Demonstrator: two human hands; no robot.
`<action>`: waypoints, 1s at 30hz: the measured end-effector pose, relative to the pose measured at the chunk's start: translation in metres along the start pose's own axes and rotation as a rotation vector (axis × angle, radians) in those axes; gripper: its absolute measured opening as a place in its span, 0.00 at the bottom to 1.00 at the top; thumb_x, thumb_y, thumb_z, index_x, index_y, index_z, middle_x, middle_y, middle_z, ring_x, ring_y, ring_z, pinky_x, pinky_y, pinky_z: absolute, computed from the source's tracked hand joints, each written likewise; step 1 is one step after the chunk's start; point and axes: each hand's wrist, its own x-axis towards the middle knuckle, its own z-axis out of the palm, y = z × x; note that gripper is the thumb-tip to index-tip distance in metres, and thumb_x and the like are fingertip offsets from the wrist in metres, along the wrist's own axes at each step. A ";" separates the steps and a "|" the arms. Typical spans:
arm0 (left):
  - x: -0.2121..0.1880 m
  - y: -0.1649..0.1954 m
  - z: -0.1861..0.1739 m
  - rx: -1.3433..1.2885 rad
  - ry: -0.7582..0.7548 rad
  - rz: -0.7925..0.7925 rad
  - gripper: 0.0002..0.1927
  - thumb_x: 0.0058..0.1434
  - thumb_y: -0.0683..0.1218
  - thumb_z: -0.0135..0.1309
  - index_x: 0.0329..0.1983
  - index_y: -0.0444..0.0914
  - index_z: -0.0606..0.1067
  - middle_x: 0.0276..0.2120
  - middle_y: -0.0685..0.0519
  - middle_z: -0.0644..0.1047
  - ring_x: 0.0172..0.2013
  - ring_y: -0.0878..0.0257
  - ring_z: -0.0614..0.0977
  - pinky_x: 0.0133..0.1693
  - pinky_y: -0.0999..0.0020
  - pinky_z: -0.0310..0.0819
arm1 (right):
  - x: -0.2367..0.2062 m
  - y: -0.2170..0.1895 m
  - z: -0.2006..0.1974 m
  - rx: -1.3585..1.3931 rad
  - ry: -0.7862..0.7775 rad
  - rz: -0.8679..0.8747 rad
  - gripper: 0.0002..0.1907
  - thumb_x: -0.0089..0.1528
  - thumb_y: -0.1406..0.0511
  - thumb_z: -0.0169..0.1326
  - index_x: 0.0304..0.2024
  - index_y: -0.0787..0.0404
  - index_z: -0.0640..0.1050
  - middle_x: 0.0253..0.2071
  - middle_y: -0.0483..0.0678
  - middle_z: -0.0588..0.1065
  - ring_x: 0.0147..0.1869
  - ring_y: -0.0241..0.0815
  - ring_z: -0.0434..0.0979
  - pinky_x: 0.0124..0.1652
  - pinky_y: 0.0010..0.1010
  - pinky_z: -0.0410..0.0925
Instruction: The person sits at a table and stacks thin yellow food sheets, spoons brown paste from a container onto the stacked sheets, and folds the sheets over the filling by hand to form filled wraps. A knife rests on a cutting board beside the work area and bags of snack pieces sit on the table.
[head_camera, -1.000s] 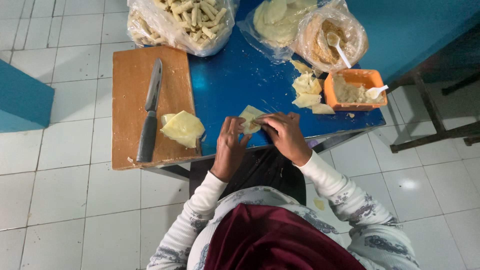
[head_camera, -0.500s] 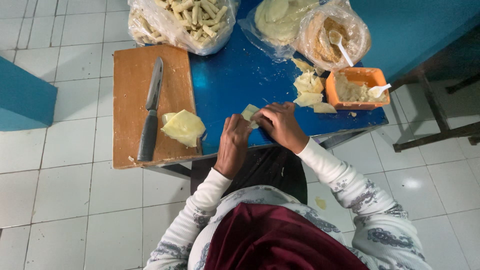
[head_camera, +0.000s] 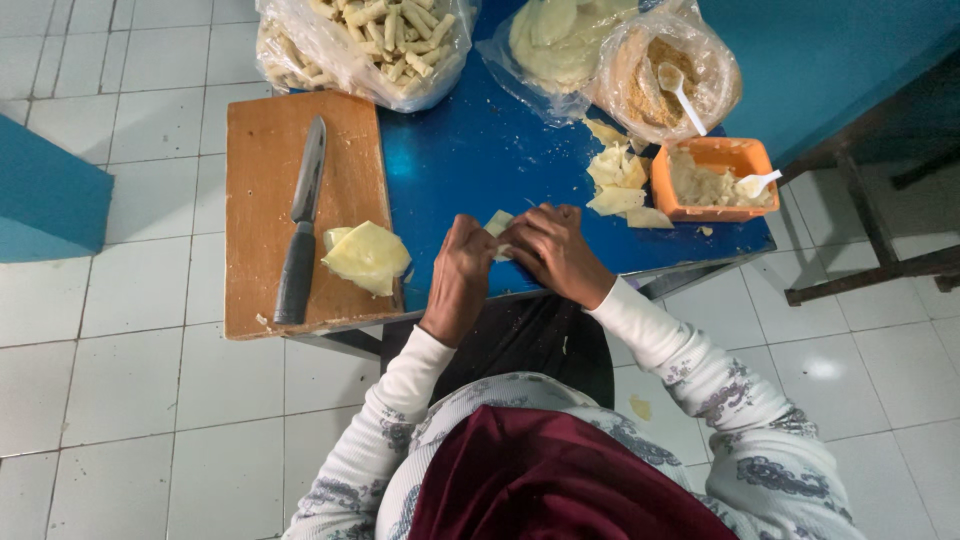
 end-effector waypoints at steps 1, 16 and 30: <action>-0.002 0.000 -0.001 -0.030 -0.004 0.010 0.07 0.57 0.36 0.55 0.39 0.31 0.74 0.43 0.41 0.70 0.42 0.45 0.77 0.41 0.54 0.72 | 0.001 0.001 0.001 -0.013 0.002 -0.016 0.07 0.61 0.64 0.62 0.41 0.57 0.82 0.45 0.44 0.75 0.49 0.46 0.73 0.49 0.44 0.57; 0.010 -0.014 -0.006 -0.147 -0.076 -0.099 0.04 0.57 0.36 0.54 0.36 0.33 0.74 0.39 0.45 0.72 0.38 0.45 0.79 0.38 0.54 0.72 | 0.011 0.020 0.003 0.067 -0.113 -0.010 0.08 0.62 0.60 0.62 0.40 0.55 0.82 0.41 0.42 0.78 0.48 0.42 0.74 0.52 0.42 0.57; 0.012 -0.022 -0.002 -0.080 -0.061 -0.051 0.07 0.58 0.33 0.54 0.39 0.34 0.75 0.43 0.43 0.72 0.40 0.45 0.79 0.39 0.53 0.73 | 0.010 0.011 0.003 -0.062 -0.025 -0.052 0.08 0.63 0.59 0.62 0.41 0.53 0.82 0.39 0.40 0.77 0.45 0.40 0.72 0.50 0.43 0.55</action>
